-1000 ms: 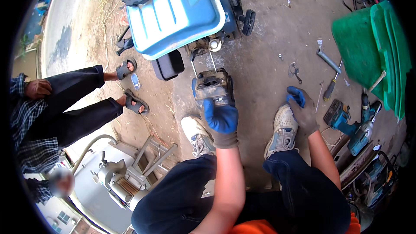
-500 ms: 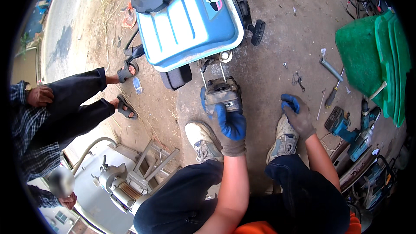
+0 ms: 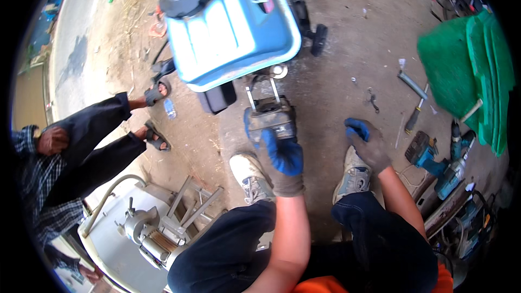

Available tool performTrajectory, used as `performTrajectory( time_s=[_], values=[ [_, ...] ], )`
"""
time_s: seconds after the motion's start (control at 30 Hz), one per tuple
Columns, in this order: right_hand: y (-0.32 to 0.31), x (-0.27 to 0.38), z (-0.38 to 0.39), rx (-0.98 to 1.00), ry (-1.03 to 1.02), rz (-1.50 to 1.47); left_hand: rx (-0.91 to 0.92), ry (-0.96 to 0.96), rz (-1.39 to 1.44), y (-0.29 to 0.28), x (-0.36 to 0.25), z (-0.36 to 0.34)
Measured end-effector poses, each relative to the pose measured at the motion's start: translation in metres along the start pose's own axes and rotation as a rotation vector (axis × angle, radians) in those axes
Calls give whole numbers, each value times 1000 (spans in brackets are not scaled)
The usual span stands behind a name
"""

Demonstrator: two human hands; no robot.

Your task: The person disassembles a small engine, removes the carburetor, and cleans it with a brush. They then reassemble the engine using a cordless impact driver to tighten the bolts.

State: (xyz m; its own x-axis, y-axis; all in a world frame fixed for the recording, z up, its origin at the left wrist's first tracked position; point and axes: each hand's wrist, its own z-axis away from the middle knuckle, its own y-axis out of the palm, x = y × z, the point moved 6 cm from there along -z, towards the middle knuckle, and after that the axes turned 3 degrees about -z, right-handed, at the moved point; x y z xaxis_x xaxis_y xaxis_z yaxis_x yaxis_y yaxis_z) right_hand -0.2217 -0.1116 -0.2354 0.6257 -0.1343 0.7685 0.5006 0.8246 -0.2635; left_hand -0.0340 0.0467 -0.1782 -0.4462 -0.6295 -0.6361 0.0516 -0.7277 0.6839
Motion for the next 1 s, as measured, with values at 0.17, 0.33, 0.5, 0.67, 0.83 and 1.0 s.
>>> performTrajectory(
  time_s=[0.17,0.33,0.5,0.67,0.83,1.0],
  values=[
    [-38,8,-21,-218,-84,151,69,-54,70,-5,8,6],
    [-88,20,-58,-351,-55,556,52,-121,21,-26,24,13],
    [-80,33,-54,-159,-70,932,86,-208,-12,-31,37,16],
    [-66,27,-54,-207,-108,1019,131,-251,-105,-41,48,18],
    [-64,17,-64,-273,-230,1013,137,-245,-135,-43,49,17],
    [-69,5,-66,-259,-335,1024,142,-278,-137,-43,54,19]
  ],
)
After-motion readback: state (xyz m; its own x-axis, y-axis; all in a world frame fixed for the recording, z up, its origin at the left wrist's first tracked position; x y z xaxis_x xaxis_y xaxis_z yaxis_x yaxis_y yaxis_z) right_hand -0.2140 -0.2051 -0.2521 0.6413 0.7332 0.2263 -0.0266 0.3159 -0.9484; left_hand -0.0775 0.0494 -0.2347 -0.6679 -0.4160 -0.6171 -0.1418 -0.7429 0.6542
